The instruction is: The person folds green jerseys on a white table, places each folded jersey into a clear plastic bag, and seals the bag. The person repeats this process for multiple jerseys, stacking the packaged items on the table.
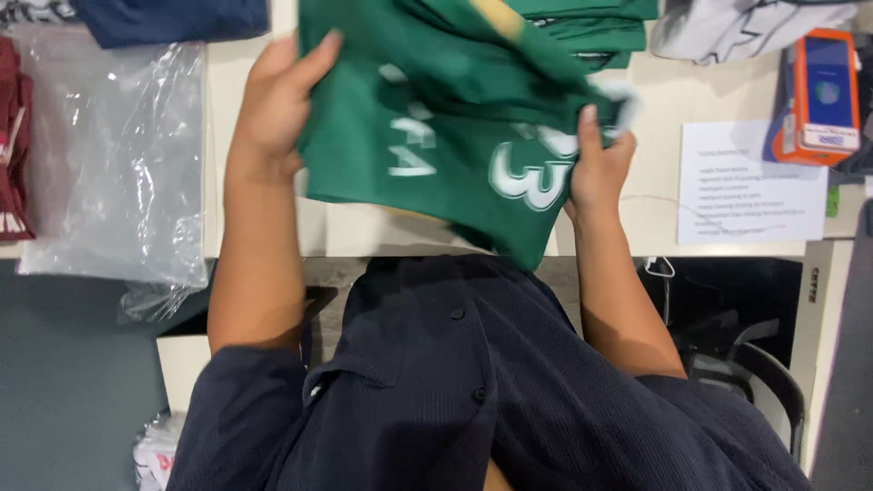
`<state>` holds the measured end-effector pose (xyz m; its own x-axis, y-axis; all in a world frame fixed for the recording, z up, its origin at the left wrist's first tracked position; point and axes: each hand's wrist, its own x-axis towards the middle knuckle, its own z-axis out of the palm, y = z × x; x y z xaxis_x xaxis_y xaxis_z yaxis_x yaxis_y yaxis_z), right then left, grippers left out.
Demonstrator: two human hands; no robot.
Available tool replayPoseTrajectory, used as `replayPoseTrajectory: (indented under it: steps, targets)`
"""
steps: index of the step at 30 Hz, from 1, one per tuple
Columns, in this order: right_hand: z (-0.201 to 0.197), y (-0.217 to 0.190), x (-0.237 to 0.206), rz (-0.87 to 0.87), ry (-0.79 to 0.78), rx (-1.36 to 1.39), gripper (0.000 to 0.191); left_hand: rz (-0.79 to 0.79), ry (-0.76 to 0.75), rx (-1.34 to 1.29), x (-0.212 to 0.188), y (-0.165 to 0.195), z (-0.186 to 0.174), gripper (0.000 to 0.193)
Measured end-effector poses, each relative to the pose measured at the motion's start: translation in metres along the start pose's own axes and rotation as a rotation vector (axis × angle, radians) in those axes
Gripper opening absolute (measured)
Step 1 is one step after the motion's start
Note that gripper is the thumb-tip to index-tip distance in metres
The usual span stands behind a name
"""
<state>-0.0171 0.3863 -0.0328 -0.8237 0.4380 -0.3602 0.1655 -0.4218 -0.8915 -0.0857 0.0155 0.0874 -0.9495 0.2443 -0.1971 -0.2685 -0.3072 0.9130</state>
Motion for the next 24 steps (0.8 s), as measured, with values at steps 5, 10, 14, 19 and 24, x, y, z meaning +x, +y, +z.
replayPoseTrajectory:
  steps: [5,10,14,19,24]
  targets:
    - [0.034,0.027,-0.014,-0.274,-0.349,-0.747,0.029,-0.151,0.168,0.194,-0.049,-0.086,-0.096,0.037]
    - [0.037,0.028,-0.007,-0.435,-0.173,-0.992,0.041,-0.031,0.266,0.363,-0.073,-0.126,-0.119,0.049]
    - [0.020,0.012,0.041,-1.127,-0.045,-1.306,0.098,0.165,0.436,0.716,-0.078,-0.123,-0.096,0.066]
    - [0.047,-0.008,0.119,-1.155,0.017,-1.410,0.114,0.280,0.475,1.204,-0.069,-0.119,-0.062,0.082]
    - [0.130,-0.007,0.118,-0.774,0.169,-1.671,0.116,0.045,0.558,1.246,-0.059,-0.117,-0.051,0.075]
